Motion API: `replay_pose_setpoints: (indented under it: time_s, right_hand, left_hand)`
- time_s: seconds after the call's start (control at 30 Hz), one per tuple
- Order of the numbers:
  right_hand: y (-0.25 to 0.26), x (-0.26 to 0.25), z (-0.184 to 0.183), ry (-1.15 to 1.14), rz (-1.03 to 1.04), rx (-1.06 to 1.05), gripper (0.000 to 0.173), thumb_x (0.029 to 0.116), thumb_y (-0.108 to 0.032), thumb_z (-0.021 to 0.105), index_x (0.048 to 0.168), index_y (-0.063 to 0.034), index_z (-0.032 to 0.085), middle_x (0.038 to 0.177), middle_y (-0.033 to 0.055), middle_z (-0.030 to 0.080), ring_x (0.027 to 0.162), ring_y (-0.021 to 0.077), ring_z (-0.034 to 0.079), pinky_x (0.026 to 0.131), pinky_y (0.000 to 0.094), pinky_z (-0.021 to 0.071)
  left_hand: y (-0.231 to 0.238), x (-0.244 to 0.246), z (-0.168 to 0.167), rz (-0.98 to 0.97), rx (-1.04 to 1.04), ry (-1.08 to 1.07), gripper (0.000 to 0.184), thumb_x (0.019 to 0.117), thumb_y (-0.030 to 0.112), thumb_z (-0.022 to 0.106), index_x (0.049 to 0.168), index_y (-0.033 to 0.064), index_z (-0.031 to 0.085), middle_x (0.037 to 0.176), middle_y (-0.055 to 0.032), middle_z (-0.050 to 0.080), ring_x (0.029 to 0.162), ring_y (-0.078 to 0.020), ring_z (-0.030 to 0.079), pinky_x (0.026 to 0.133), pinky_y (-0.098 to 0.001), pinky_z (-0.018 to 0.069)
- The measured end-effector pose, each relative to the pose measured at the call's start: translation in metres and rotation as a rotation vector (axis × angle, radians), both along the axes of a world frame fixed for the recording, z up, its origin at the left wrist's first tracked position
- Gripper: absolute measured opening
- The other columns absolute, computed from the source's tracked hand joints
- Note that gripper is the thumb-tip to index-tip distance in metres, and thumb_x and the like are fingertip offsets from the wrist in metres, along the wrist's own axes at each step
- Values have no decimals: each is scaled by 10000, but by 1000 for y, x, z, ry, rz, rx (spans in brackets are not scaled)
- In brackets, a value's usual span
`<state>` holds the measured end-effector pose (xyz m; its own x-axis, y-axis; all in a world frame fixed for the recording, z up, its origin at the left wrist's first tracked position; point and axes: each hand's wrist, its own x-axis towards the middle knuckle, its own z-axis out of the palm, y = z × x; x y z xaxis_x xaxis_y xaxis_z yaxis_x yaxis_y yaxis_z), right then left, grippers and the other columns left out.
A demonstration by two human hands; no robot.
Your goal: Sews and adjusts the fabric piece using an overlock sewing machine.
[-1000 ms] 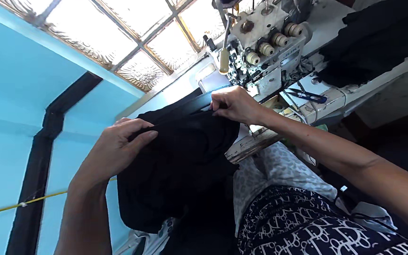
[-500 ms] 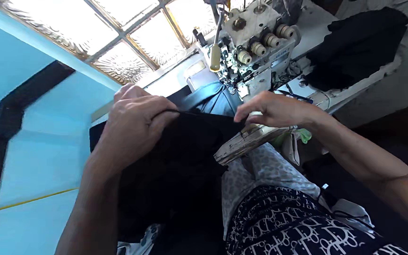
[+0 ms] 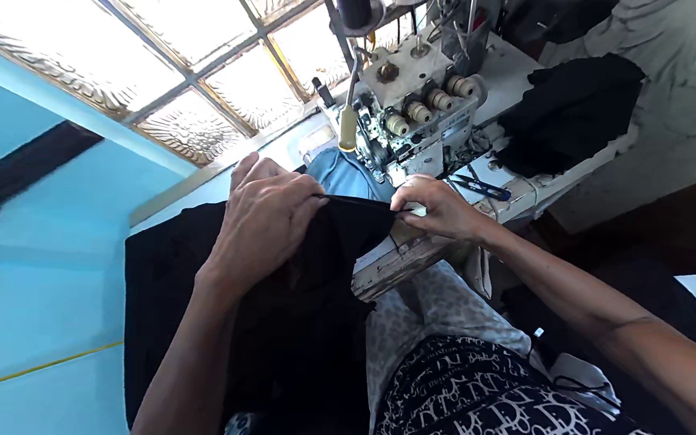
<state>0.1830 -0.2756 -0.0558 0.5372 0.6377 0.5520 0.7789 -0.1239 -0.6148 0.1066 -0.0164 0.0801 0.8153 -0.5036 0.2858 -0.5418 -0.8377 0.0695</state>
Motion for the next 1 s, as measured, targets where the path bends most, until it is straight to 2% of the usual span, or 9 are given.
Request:
replay_pose_setpoints:
  time_s: [0.2, 0.37, 0.5, 0.6, 0.7, 0.77, 0.83, 0.9, 1.0]
  right_hand:
    - [15, 26, -8, -53, -69, 8, 189, 873, 26, 639, 1003, -28, 764, 981, 136, 743, 1058, 368, 644, 992, 571, 409]
    - [24, 31, -3, -59, -35, 34, 151, 900, -30, 654, 986, -45, 778, 982, 117, 744, 1065, 333, 642, 972, 532, 428]
    - [32, 23, 18, 27, 234, 197, 141, 943, -106, 687, 948, 4, 775, 967, 123, 748, 978, 188, 696, 907, 349, 531]
    - [36, 17, 28, 125, 349, 259, 129, 942, -60, 680, 929, 43, 755, 934, 120, 740, 898, 92, 698, 839, 247, 553]
    - [33, 15, 28, 208, 319, 240, 98, 896, -65, 731, 847, 21, 737, 823, 58, 715, 764, 23, 653, 721, 201, 520]
    - [29, 13, 29, 249, 282, 205, 143, 867, -65, 747, 764, -7, 666, 740, 20, 653, 690, 9, 598, 659, 196, 480]
    - [23, 12, 28, 282, 257, 181, 179, 854, -65, 752, 733, -20, 629, 707, 1, 612, 661, 3, 566, 630, 188, 453]
    - [17, 11, 26, 321, 239, 161, 176, 854, -65, 757, 770, -23, 609, 706, -8, 598, 646, -2, 556, 615, 180, 450]
    - [8, 10, 24, 319, 269, 73, 205, 914, -40, 709, 1091, 50, 659, 794, 46, 647, 688, 42, 589, 681, 215, 511]
  left_hand:
    - [-1, 6, -6, 29, -9, -8, 286, 1029, 156, 508, 966, -10, 732, 820, -167, 688, 829, -372, 616, 991, -602, 367]
    - [-7, -2, -4, 19, -29, -11, 279, 1027, 151, 511, 963, -9, 731, 787, -159, 678, 793, -351, 623, 988, -589, 397]
    - [-14, -14, -3, -50, -71, 30, 286, 1017, 168, 503, 939, 4, 724, 726, -111, 633, 739, -271, 606, 869, -494, 444]
    - [-18, -19, -3, -55, -76, 60, 270, 1009, 160, 508, 942, 19, 728, 741, -90, 657, 749, -232, 649, 950, -482, 469]
    - [-15, -17, -4, -66, -53, 65, 274, 1014, 211, 519, 920, 47, 717, 743, -68, 670, 720, -197, 657, 826, -443, 510]
    - [-10, -13, -5, -56, -45, 109, 306, 996, 301, 550, 869, 70, 705, 704, -50, 623, 666, -201, 613, 655, -425, 468]
    - [-3, -8, -2, -32, -43, 175, 356, 972, 391, 584, 828, 85, 695, 675, -29, 579, 635, -188, 574, 589, -418, 429]
    - [5, -3, 5, -19, -59, 224, 350, 962, 396, 598, 819, 88, 683, 679, -6, 591, 630, -129, 575, 588, -383, 445]
    - [13, 2, 13, -4, -113, 273, 237, 954, 234, 554, 856, 63, 685, 737, 10, 616, 662, -32, 547, 627, -276, 449]
